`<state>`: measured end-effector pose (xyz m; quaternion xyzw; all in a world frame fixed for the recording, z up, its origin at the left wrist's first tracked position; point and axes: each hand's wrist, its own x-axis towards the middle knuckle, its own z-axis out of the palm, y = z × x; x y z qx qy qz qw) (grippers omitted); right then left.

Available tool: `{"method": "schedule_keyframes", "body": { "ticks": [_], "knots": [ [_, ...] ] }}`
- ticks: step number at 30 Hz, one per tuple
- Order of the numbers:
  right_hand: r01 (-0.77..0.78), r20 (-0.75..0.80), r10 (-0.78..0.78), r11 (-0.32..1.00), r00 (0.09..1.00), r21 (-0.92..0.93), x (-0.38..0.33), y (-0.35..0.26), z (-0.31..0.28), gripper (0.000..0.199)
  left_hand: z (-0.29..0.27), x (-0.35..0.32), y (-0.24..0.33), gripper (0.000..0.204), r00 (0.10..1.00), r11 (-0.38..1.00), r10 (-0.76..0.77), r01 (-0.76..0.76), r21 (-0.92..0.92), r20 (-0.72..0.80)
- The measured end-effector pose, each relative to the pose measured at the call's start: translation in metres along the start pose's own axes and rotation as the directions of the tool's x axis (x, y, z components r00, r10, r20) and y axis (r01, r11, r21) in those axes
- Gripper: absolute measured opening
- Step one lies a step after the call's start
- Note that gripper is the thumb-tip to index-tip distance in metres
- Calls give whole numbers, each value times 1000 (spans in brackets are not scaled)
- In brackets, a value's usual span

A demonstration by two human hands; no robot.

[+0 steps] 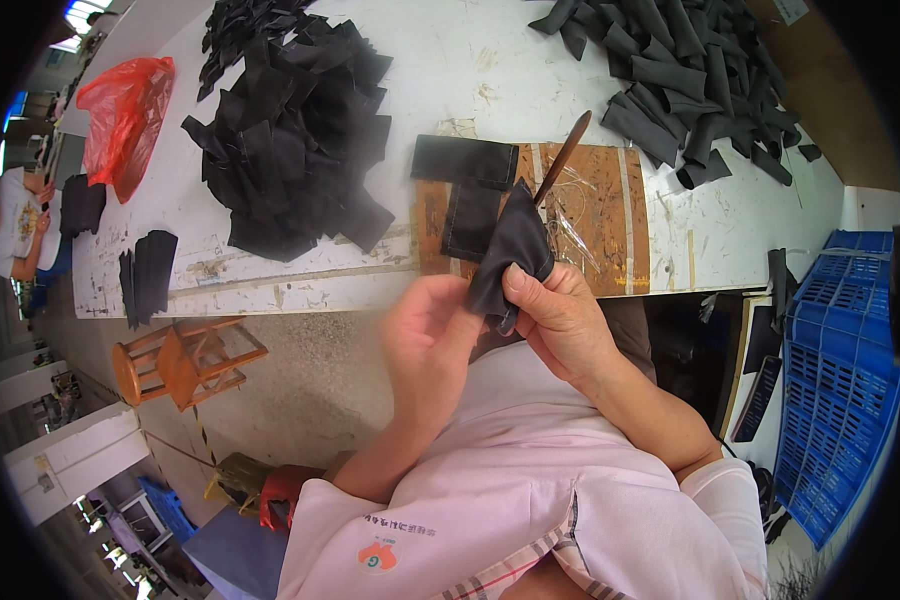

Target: The recorder is assembling or sorting small black foam-like components, possibly for sports or protective gear, at a manufacturing workbench.

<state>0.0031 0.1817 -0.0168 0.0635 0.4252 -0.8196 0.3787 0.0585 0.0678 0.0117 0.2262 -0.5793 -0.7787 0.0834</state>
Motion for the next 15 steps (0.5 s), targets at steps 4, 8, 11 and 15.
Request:
{"method": "schedule_keyframes", "body": {
  "ticks": [4, 8, 11, 15],
  "knots": [
    [4, 15, 25, 387, 1000, -922, 2, -19, -19, 26, -4, 3, -8, 7, 977, 963, 190, -165, 215, -100],
    [422, 175, -591, 310, 787, -852, -20, -35, -10, 21, -3, 3, -7, 7, 973, 918, 228, -201, 342, -38],
    [586, 320, -578, 359, 751, -726, -17, -26, 8, 17, 7, -1, -10, 7, 965, 926, 263, -256, 277, 13],
    [598, 410, -645, 91, 645, -797, -9, -18, 1, 19, 11, 0, -15, 11, 829, 603, 552, -474, 642, 93]
  ]
}}
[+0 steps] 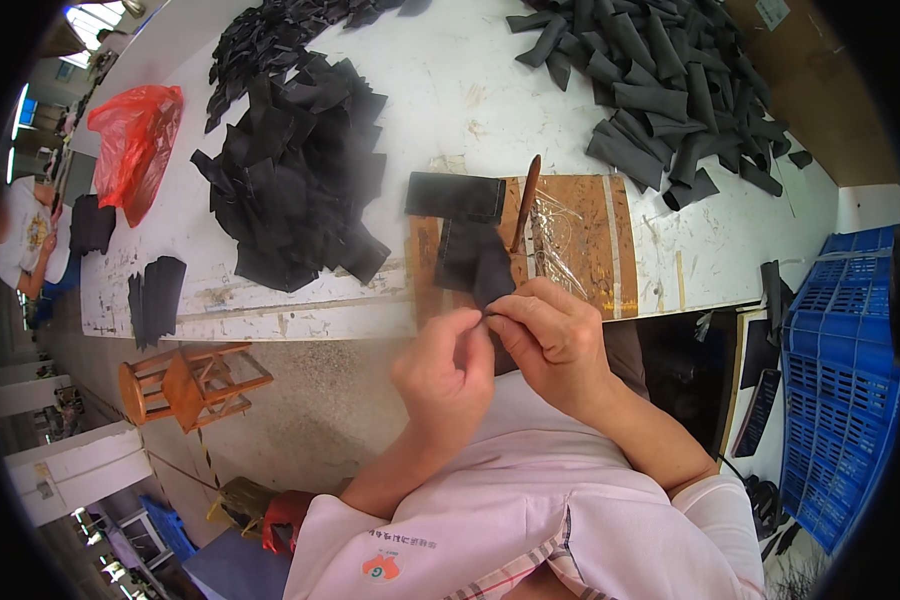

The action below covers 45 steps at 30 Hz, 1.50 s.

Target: The recorder is assembling or sorting small black foam-like components, possibly for sports or protective gear, at a manufacturing workbench.

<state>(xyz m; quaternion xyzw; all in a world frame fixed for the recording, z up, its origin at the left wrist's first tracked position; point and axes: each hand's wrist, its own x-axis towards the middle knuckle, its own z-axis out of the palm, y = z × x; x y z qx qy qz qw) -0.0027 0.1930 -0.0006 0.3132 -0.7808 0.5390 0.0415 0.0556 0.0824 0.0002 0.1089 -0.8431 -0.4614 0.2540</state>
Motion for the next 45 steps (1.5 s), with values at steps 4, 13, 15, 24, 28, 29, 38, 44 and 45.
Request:
{"method": "schedule_keyframes", "body": {
  "ticks": [4, 13, 15, 24, 28, 29, 38, 44, 45],
  "knots": [
    [12, 9, -11, 988, 1000, -155, -3, 5, 10, 17, -2, 5, 0, 17, 963, 929, -269, 261, -262, 4],
    [-680, 595, 441, 48, 672, 732, -3, 13, -4, 6, -9, 20, -4, 26, 801, 533, -456, 595, -602, 388],
    [-678, 629, 407, -33, 662, 735, -5, 20, -1, 7, 8, 14, -4, 25, 889, 695, -414, 449, -562, 198],
    [-593, 477, 419, 210, 773, 777, -4, 24, -2, 11, -13, 20, -9, 24, 761, 277, -335, 643, -714, 555],
    [-510, 461, 227, 273, 858, 816, -1, 8, -15, 13, -30, 22, 11, 34, 618, 43, -3, 785, -618, 786],
    [-463, 435, 159, 284, 886, 840, -3, 6, -15, 12, -33, 22, 14, 46, 585, -118, 36, 807, -578, 810],
    [-229, 154, 170, 740, 973, 632, 19, -4, -33, 3, -5, 22, 29, 22, 986, 850, -53, 129, -512, 159],
    [-28, 38, 20, 969, 999, 245, 49, -23, -53, 7, -2, 48, 44, 11, 947, 574, -230, 319, -754, 226],
    [-34, 64, 17, 959, 998, 283, 56, -22, -57, 10, -4, 56, 47, 11, 923, 384, -200, 382, -841, 328]
  ]
}}
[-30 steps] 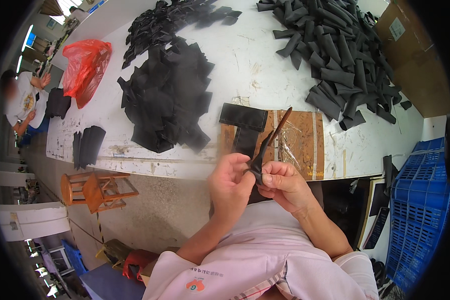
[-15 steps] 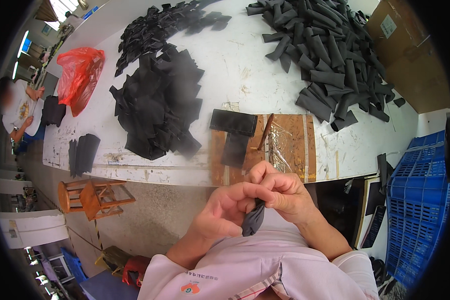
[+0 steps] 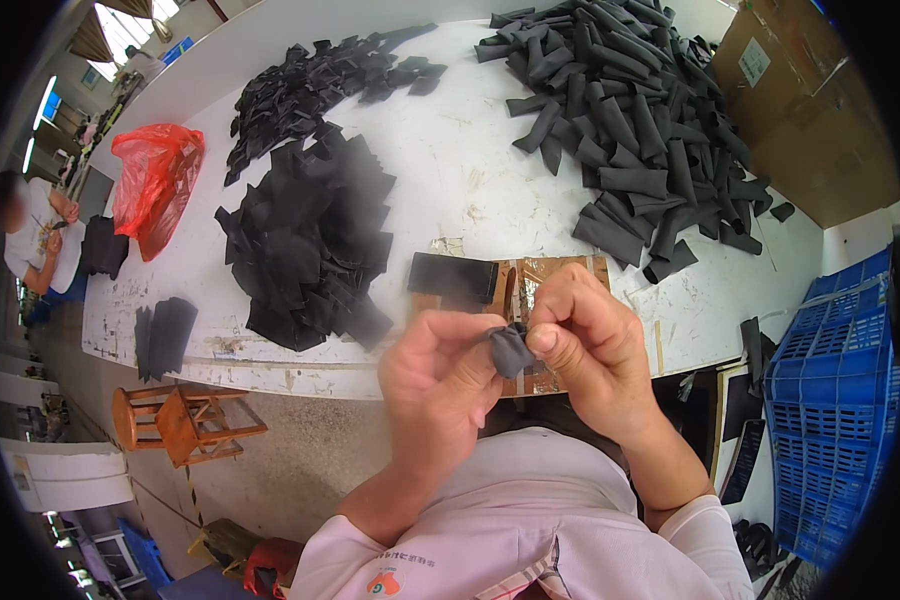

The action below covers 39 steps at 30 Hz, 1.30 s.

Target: The recorder is assembling or sorting small black foam-like components, possibly for sports or protective gear, at a manufacturing workbench.

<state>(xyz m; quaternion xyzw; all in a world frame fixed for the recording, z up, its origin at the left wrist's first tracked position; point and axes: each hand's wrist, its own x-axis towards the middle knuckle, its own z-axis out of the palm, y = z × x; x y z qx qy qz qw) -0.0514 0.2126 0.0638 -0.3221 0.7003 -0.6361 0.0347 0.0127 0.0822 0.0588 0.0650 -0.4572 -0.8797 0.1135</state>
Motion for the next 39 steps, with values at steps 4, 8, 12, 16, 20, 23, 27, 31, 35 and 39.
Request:
{"method": "schedule_keyframes", "body": {
  "ticks": [4, 8, 12, 16, 20, 23, 27, 31, 35, 39],
  "knots": [
    [-65, 72, 50, 975, 996, 210, 25, -19, -12, 20, 13, 18, 26, 15, 919, 775, -140, 333, -538, 368],
    [-277, 202, 215, 892, 955, 358, 41, -27, -12, 25, 6, 33, 24, 32, 850, 582, -90, 468, -665, 519],
    [-525, 305, 428, 665, 851, 532, 36, 33, -14, 23, -21, 51, -5, 34, 857, 505, -339, 514, -693, 389],
    [-650, 339, 632, 357, 697, 671, 10, 72, -1, 22, -47, 48, -46, 33, 823, 581, -479, 558, -593, 305],
    [-550, 311, 457, 637, 833, 540, 20, 85, -2, 23, -35, 45, -34, 40, 942, 922, -272, 313, -227, 195],
    [-455, 411, 239, 674, 879, 582, 25, 76, -5, 24, -9, 28, -20, 42, 979, 983, 51, -85, 165, 199],
    [-569, 418, 387, 585, 822, 577, 17, 96, 2, 23, -26, 35, -33, 41, 975, 968, -222, 217, 125, 27],
    [-535, 337, 421, 729, 842, 427, 19, 90, 2, 26, -24, 36, -28, 44, 979, 822, 194, -198, 533, 63],
    [-401, 155, 382, 908, 911, 121, 19, 74, -3, 25, -17, 48, -17, 21, 868, 732, 346, -487, 477, 355],
    [159, 88, -137, 932, 987, -327, 32, 28, -11, 25, -13, 44, -19, 14, 892, 891, 385, -427, 158, 237]
  ]
}}
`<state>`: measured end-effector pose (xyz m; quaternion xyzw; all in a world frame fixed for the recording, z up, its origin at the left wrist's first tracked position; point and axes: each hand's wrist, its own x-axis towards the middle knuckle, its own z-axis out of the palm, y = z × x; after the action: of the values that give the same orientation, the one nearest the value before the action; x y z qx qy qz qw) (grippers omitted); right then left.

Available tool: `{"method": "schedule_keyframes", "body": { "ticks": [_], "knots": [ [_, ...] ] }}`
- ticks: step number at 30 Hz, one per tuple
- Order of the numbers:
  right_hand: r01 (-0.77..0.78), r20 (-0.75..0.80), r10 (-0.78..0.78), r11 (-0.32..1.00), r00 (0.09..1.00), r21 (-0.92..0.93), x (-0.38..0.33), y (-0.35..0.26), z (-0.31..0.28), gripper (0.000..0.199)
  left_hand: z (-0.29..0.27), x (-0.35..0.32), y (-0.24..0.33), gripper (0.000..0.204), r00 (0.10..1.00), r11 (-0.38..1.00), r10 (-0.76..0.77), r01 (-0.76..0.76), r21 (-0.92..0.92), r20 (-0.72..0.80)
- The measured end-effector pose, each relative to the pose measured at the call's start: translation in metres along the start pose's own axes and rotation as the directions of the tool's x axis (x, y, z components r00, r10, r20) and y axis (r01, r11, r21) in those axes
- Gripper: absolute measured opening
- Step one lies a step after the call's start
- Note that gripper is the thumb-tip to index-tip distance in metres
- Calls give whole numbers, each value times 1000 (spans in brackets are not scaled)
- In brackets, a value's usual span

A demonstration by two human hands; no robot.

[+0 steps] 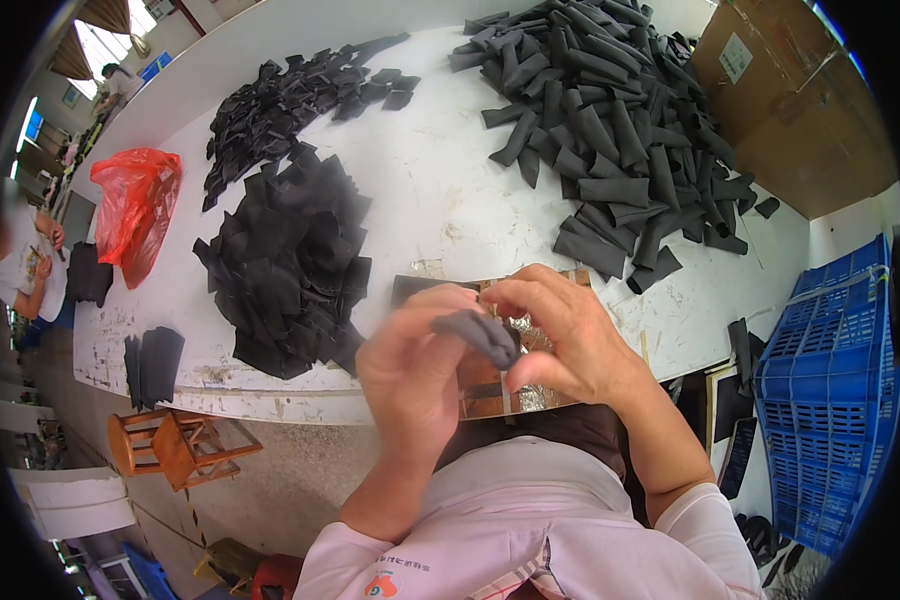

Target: The recorder is assembling or sorting small black foam-like components, possibly for sports or protective gear, at a manufacturing workbench.

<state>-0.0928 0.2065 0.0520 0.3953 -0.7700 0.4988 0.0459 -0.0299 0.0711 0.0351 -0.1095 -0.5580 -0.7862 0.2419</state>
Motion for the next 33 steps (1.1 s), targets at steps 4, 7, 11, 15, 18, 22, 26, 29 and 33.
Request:
{"method": "schedule_keyframes", "body": {
  "ticks": [4, 7, 11, 15, 18, 22, 26, 29, 33],
  "knots": [
    [169, 273, -45, 877, 961, -449, -4, -4, 3, 27, -8, -8, 6, 11, 970, 947, -191, 142, -288, -150],
    [93, 183, -25, 923, 983, -373, -22, 21, 21, 24, -12, -12, -15, 17, 961, 933, -272, 248, -262, -58],
    [32, 125, -3, 973, 992, -230, -21, 24, 19, 19, -12, 12, -10, 18, 929, 928, -339, 357, -112, 149],
    [87, 51, -86, 996, 995, -2, -28, 31, 22, 11, 15, 17, 12, 14, 957, 887, -195, 79, 455, 213],
    [-25, 18, 24, 999, 1000, 45, -39, 50, 38, 12, 0, 17, -8, 12, 906, 862, -409, 343, 374, 111],
    [-43, 99, 42, 999, 994, 12, -35, 44, 31, 13, 20, 10, 4, 15, 985, 896, -170, 143, 420, 29],
    [-74, 123, 79, 996, 989, -51, -27, 35, 22, 13, 13, 4, 1, 14, 998, 924, -49, 32, 382, 33],
    [-11, 168, 28, 995, 985, -102, -21, 21, 7, 13, 13, 12, 11, 12, 988, 917, -132, 89, 390, 84],
    [-14, 155, 31, 994, 987, -106, -30, 31, 22, 13, 7, 17, 9, 16, 953, 847, -275, 178, 502, 125]
  ]
}}
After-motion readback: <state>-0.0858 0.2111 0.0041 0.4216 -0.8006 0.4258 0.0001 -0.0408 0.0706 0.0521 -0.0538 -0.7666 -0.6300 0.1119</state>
